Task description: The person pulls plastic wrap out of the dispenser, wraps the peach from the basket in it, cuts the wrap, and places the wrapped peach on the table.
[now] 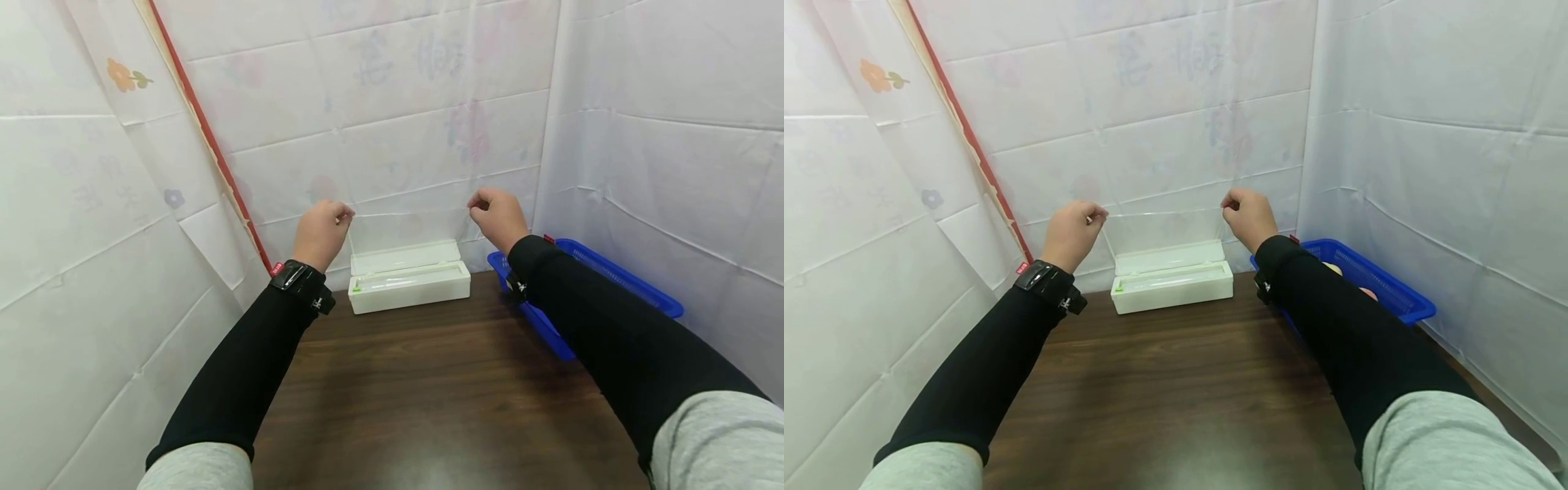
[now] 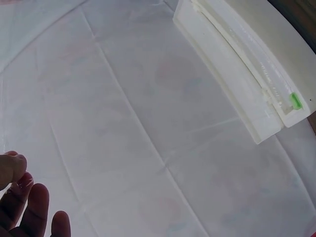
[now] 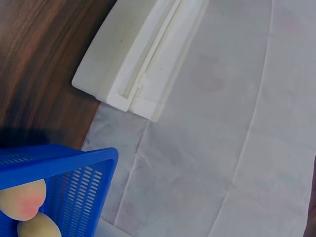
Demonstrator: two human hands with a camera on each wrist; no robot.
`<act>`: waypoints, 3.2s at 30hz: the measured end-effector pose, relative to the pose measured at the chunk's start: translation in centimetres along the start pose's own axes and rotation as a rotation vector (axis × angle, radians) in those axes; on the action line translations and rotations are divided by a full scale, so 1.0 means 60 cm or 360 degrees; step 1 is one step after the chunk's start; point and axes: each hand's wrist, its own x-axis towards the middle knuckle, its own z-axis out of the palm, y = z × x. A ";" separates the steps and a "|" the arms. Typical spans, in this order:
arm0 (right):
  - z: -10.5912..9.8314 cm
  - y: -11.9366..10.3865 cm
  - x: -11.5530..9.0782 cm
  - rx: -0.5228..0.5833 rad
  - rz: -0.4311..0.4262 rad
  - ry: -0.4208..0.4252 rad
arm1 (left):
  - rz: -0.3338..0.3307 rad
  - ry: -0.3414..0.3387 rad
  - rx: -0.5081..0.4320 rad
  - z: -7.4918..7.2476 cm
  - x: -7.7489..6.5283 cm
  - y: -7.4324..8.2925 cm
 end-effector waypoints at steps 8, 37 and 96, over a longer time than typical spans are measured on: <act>-0.003 -0.004 0.000 0.0015 0.0008 0.0026 | 0.0006 0.0024 -0.0004 -0.007 -0.002 0.004; -0.022 -0.026 -0.006 0.0059 -0.0048 0.0157 | 0.0077 0.0126 -0.0085 -0.030 0.000 0.023; -0.050 -0.055 -0.005 0.0132 -0.0081 0.0215 | 0.0213 0.0287 -0.0165 -0.068 0.000 0.040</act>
